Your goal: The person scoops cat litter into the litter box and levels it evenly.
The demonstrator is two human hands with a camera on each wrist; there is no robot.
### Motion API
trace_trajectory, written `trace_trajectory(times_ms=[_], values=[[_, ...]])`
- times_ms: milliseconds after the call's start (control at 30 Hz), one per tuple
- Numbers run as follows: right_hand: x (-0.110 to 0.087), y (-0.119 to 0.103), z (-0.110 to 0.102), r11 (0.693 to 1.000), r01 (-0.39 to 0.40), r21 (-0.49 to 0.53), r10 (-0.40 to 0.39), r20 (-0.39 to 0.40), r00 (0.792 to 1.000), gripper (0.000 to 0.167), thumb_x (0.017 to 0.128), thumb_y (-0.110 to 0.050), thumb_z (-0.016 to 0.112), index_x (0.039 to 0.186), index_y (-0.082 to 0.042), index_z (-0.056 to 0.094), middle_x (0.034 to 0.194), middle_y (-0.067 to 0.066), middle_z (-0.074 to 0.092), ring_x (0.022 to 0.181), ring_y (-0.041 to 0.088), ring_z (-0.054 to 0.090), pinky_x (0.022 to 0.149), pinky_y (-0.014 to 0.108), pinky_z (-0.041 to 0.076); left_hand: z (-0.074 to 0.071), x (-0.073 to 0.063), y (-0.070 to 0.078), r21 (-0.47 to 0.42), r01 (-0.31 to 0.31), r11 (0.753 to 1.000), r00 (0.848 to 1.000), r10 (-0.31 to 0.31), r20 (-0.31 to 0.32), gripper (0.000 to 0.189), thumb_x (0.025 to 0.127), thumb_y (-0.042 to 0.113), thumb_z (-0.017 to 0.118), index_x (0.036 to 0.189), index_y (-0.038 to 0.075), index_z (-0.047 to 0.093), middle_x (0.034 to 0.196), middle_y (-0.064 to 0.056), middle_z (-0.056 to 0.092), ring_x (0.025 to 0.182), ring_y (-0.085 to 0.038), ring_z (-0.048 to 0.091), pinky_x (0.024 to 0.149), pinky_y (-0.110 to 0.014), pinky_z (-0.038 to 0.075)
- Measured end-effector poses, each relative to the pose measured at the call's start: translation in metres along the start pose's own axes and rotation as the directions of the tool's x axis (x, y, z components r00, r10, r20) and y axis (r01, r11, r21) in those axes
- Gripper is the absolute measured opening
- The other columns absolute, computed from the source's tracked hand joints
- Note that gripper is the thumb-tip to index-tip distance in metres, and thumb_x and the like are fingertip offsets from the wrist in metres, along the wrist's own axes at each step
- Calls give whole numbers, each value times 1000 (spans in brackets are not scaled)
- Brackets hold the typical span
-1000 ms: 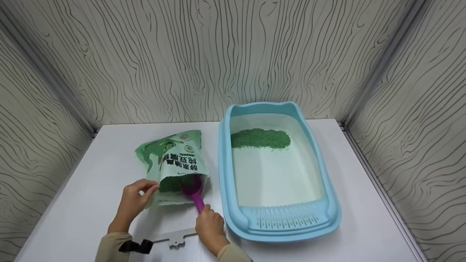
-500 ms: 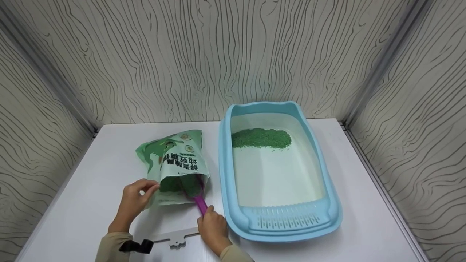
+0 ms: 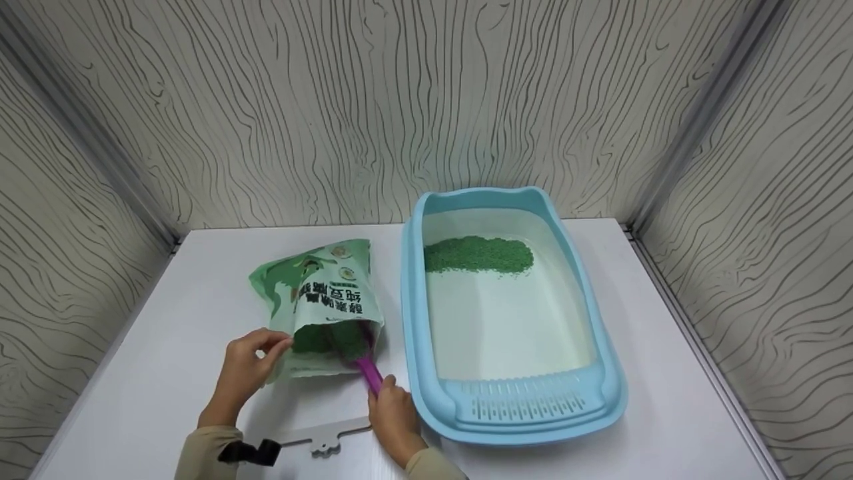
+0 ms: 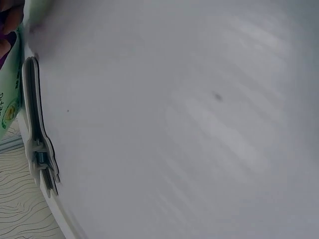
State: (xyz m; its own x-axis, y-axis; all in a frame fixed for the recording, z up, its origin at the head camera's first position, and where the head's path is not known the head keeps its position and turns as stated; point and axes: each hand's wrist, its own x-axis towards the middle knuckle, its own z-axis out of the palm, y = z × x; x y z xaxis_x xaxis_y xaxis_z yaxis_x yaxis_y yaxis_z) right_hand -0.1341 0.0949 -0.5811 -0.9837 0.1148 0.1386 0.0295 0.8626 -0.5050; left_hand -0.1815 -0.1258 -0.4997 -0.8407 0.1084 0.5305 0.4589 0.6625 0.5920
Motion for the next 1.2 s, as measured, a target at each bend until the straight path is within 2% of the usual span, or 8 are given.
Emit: trace_trajectory(times_ms=[167, 433, 533, 700, 800, 867, 1033, 1200], values=[[2, 3, -1, 998, -1, 59, 1, 7, 1000, 23, 84, -19, 71, 77, -9, 51, 58, 0, 50, 53, 10, 39, 47, 24, 30, 1, 0, 0, 3, 16, 1000, 1000, -17, 13, 5, 86, 10, 71, 83, 6, 73, 76, -4, 71, 66, -12, 63, 61, -21, 53], [-3, 9, -6, 986, 39, 164, -50, 63, 997, 24, 88, -21, 69, 78, -8, 52, 60, -5, 43, 51, 4, 35, 44, 18, 28, 1, -2, 0, -1, 3, 1000, 1000, -3, -2, 4, 85, 8, 72, 82, 5, 73, 75, -5, 71, 65, -13, 63, 59, -22, 53], [-7, 14, -6, 978, 79, 195, -89, 44, 995, 25, 88, -21, 69, 77, -6, 52, 59, -5, 44, 52, 2, 34, 44, 17, 29, 1, -2, 0, -2, -1, 1000, 1000, 1, -5, 4, 85, 8, 72, 82, 5, 73, 75, -5, 71, 65, -13, 63, 59, -22, 53], [-11, 24, -6, 937, 145, 318, -153, 2, 988, 26, 87, -18, 70, 73, -4, 52, 57, -5, 45, 51, -2, 31, 43, 15, 29, 1, -1, -1, 2, 8, 1000, 1000, -8, 2, 5, 85, 9, 72, 82, 6, 73, 76, -5, 72, 66, -13, 64, 60, -22, 53], [-13, 28, -9, 910, 159, 383, -180, 18, 984, 24, 89, -16, 68, 75, -3, 53, 58, -6, 45, 52, -3, 32, 43, 15, 30, 1, -1, -1, 11, 6, 1000, 1000, -7, 5, 5, 85, 10, 72, 82, 6, 73, 76, -4, 72, 66, -13, 64, 60, -22, 53], [-15, 29, -12, 904, 149, 402, -184, 50, 982, 24, 90, -17, 67, 75, -4, 52, 59, -6, 44, 52, -4, 33, 44, 15, 32, 1, -2, -1, 21, 11, 1000, 1000, -11, 8, 7, 86, 12, 72, 83, 5, 73, 77, -3, 72, 66, -11, 64, 60, -21, 53], [-20, 27, -22, 917, 102, 385, -166, 135, 977, 27, 91, -22, 66, 76, -5, 51, 59, -9, 39, 50, -4, 32, 43, 15, 31, 1, -2, 0, 28, 13, 1000, 1000, -13, -2, 12, 87, 15, 71, 83, 3, 72, 76, -3, 72, 66, -10, 64, 60, -20, 53], [-23, 26, -27, 918, 93, 386, -163, 153, 975, 27, 91, -23, 66, 76, -5, 52, 60, -10, 37, 51, -4, 32, 44, 15, 30, 1, -1, -1, 24, 6, 1000, 1000, -5, -5, 8, 86, 12, 71, 83, 5, 73, 76, -3, 72, 66, -9, 63, 60, -20, 52]])
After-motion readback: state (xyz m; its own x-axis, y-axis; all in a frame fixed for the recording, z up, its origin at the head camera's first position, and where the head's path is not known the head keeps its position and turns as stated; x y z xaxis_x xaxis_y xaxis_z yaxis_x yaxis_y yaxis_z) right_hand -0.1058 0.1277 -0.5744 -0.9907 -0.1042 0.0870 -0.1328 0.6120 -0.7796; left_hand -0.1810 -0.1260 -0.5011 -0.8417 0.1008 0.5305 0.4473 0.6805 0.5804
